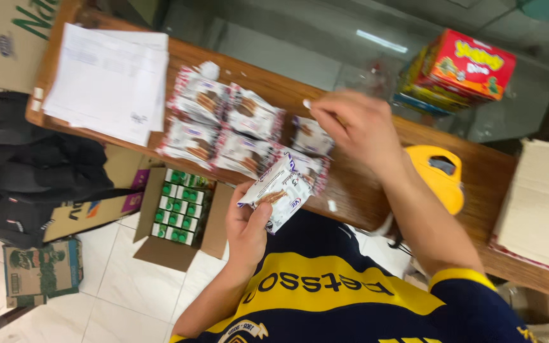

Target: The person labels individual snack cake packages using a price gun and then places them into a cardboard box.

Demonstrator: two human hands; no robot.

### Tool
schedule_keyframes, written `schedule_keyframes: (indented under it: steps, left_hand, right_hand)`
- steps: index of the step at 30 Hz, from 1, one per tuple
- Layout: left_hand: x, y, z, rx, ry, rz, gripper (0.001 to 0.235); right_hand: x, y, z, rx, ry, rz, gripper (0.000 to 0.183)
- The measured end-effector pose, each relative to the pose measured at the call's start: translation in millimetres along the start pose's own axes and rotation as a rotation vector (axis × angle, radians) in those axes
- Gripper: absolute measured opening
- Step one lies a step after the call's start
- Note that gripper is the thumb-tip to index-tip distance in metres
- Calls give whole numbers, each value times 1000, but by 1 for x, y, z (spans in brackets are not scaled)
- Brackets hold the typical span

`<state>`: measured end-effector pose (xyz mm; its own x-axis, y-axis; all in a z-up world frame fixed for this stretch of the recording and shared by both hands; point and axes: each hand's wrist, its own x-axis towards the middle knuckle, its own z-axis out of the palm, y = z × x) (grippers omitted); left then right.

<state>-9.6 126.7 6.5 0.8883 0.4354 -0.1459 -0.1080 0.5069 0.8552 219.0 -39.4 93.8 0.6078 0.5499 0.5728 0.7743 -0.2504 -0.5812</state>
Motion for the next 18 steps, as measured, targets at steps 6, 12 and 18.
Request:
schedule_keyframes:
  steps: [6,12,18]
  left_hand:
    - [45,49,-53,-25,46,-2,39]
    - [79,59,-104,-158,66,-72,50]
    - [101,70,-123,-207,82,-136,53]
  right_hand:
    - [113,77,122,28,-271,-235,4]
    - [153,147,219,-117,-629,-505,9]
    - [161,157,243,-148,-836,-462,8]
